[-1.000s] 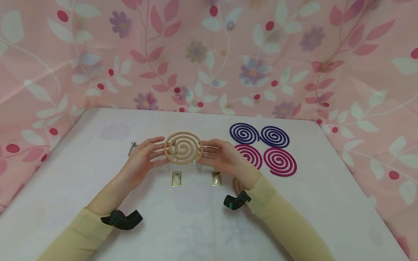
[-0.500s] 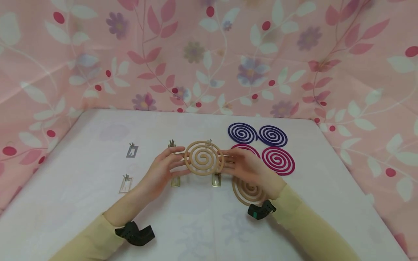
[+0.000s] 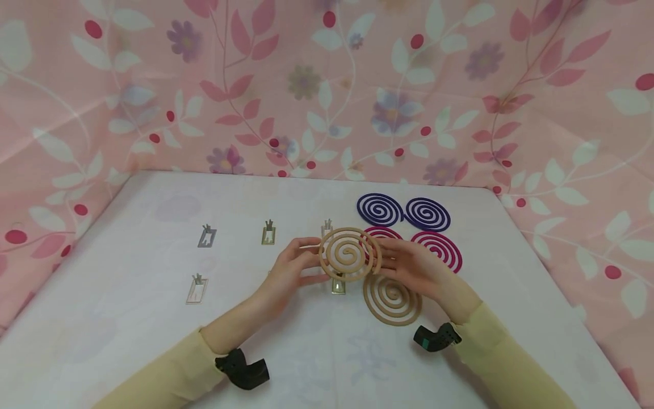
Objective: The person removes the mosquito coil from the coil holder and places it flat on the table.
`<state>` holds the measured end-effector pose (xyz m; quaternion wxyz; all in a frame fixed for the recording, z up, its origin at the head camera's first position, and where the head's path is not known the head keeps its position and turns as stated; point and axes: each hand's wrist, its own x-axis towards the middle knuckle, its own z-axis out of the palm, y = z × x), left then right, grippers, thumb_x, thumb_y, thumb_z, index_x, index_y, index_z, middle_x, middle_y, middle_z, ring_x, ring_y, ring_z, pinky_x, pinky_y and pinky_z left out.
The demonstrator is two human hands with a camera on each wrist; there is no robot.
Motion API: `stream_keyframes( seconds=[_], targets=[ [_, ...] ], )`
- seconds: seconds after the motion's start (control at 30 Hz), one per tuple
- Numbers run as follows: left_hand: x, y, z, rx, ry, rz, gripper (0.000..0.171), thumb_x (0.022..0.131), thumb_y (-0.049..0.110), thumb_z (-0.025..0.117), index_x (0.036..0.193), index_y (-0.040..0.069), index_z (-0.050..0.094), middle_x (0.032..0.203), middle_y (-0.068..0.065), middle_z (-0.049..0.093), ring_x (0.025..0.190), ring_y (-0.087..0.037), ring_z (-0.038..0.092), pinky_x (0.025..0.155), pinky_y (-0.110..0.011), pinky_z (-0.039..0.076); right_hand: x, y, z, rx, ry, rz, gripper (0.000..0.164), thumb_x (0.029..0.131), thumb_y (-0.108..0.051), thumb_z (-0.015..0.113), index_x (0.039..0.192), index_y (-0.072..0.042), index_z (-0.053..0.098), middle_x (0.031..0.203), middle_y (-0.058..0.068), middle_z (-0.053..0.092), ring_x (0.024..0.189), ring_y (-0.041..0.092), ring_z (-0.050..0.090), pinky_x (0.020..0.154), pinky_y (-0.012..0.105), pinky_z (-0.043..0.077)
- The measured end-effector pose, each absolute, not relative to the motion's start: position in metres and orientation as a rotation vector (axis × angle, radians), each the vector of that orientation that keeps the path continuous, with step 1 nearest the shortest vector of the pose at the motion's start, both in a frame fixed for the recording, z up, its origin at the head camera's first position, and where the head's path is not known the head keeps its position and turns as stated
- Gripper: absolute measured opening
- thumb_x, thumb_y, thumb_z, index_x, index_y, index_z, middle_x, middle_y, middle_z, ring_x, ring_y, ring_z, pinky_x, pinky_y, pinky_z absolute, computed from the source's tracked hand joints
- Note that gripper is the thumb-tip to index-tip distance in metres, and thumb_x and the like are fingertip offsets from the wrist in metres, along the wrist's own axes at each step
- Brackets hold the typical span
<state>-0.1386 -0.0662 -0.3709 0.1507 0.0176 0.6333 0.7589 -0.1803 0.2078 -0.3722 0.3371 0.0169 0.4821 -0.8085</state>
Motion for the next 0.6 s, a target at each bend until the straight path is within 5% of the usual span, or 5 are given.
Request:
stream_keyframes(
  seconds=[0.27,0.6],
  targets=[
    [-0.132,-0.049,-0.377,0.047,1.820,2.233,0.042,0.095,0.003,0.048,0.136,-0.001,0.040,0.138,-0.025,0.046,0.102,-0.023,0.064,0.089,-0.042,0.059,-0.172,0.223,-0.375,0.029,1.351,-2.096,0.031,0.109,-0.018,0.038,0.117,-0.011,0.066,0.123,0.007,0.059,0.111,0.025,0.057,0.095,0.035,0.056],
    [-0.120,-0.028,-0.378,0.105,1.808,2.180,0.041,0.096,0.005,0.048,0.136,-0.002,0.041,0.140,-0.025,0.043,0.117,-0.036,0.060,0.096,-0.042,0.056,-0.155,0.253,-0.379,-0.088,1.535,-2.048,0.035,0.109,-0.019,0.039,0.125,-0.009,0.068,0.116,0.004,0.066,0.102,0.021,0.063,0.092,0.035,0.057]
  ],
)
